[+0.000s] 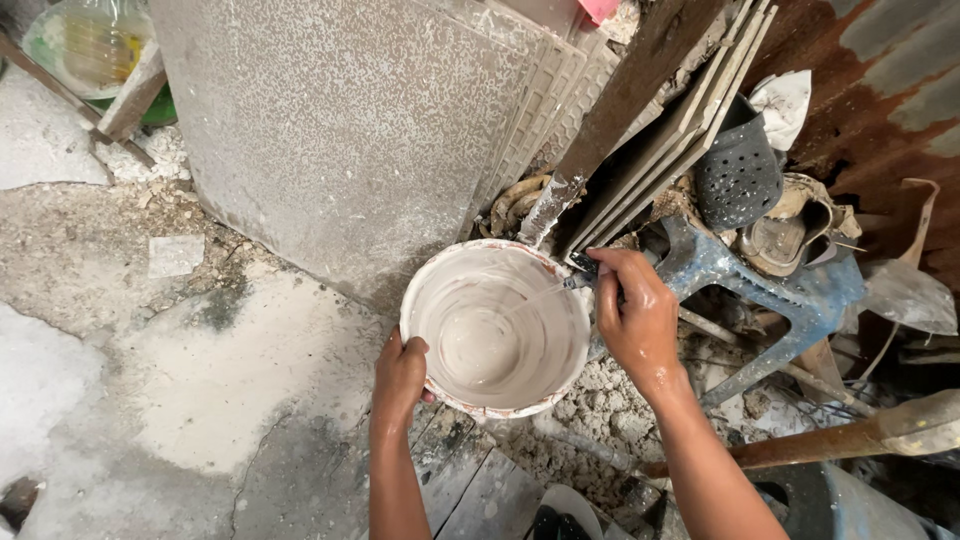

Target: The person applies white plaster to long decorative molding pieces using a trowel and hand, smoothing the surface. They then rinse their hands and a bucket at a tap, fill the bucket with water, and add white powder from a bag into the bucket, mixing it by hand.

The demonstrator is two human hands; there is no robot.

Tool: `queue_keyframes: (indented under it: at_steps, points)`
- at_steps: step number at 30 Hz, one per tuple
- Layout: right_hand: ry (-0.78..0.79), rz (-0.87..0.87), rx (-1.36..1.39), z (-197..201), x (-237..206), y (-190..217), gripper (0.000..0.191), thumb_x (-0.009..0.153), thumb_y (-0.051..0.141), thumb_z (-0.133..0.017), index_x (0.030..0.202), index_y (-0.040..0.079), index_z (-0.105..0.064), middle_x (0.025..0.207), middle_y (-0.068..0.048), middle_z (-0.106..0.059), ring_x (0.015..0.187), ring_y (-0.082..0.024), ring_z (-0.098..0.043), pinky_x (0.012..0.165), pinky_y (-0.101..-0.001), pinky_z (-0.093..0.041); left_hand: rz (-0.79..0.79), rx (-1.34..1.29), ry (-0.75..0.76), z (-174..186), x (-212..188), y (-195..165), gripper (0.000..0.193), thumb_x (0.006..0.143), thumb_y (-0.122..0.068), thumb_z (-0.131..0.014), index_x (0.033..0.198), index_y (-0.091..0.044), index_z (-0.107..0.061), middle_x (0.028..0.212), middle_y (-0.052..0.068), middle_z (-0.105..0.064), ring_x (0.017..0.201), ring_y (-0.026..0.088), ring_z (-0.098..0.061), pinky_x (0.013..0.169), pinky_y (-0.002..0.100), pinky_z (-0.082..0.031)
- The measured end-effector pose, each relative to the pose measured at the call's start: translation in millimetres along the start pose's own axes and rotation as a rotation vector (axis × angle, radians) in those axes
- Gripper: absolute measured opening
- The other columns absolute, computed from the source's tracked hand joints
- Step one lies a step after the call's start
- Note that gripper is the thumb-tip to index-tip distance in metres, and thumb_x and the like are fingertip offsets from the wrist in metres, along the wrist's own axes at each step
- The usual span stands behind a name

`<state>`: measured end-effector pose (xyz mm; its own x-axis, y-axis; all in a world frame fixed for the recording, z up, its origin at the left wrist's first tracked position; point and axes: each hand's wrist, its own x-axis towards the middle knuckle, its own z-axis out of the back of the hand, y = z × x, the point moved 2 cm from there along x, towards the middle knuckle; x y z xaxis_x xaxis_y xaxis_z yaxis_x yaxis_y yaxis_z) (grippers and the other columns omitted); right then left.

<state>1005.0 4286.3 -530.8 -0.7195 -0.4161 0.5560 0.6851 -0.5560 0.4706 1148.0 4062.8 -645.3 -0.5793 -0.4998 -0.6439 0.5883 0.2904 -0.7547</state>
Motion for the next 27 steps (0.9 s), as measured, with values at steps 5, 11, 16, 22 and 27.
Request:
queue_keyframes:
  at_steps: [5,11,16,22,27]
  points:
    - [0.036,-0.044,-0.036,2.0,0.5,1.9,0.029,0.095,-0.007,-0.054,0.115,0.005,-0.072,0.103,-0.013,-0.072,0.073,-0.026,-0.07,0.064,-0.0374,-0.053,-0.023,0.002,0.01,0.8,0.5,-1.7,0.055,0.089,-0.02,-0.046,0.142,-0.006,-0.054,0.091,0.015,-0.072,0.059,0.018,-0.063,0.04,0.031,-0.047]
    - [0.024,-0.011,-0.068,3.3,0.4,7.0,0.032,0.093,-0.007,-0.054,0.116,0.008,-0.071,0.11,-0.012,-0.071,0.081,-0.031,-0.07,0.067,-0.0397,-0.054,-0.027,0.012,0.015,1.1,2.0,-2.8,0.055,0.09,-0.021,-0.045,0.141,-0.006,-0.055,0.091,0.015,-0.073,0.059,0.018,-0.065,0.04,0.032,-0.048]
    - [0.025,0.013,-0.084,2.1,-1.2,5.5,0.034,0.092,-0.007,-0.054,0.118,0.009,-0.07,0.113,-0.011,-0.071,0.084,-0.033,-0.071,0.068,-0.0411,-0.054,-0.024,0.072,0.011,2.5,2.8,-2.7,0.056,0.09,-0.022,-0.044,0.144,-0.008,-0.052,0.093,0.016,-0.073,0.062,0.019,-0.067,0.043,0.033,-0.053]
    - [0.02,0.03,-0.087,0.5,-1.7,1.5,0.035,0.092,-0.007,-0.054,0.118,0.01,-0.07,0.115,-0.01,-0.07,0.086,-0.032,-0.071,0.068,-0.041,-0.055,-0.074,0.071,0.022,3.3,4.4,-2.5,0.054,0.09,-0.023,-0.044,0.14,-0.004,-0.055,0.096,0.018,-0.073,0.065,0.022,-0.07,0.043,0.033,-0.055]
    - [0.019,0.036,-0.105,-0.2,-0.5,1.8,0.035,0.091,-0.008,-0.054,0.117,0.01,-0.07,0.115,-0.009,-0.069,0.085,-0.032,-0.07,0.067,-0.0413,-0.053,-0.098,0.097,0.031,2.5,3.4,-5.1,0.054,0.092,-0.024,-0.041,0.14,-0.003,-0.052,0.101,0.018,-0.073,0.068,0.022,-0.073,0.044,0.034,-0.06]
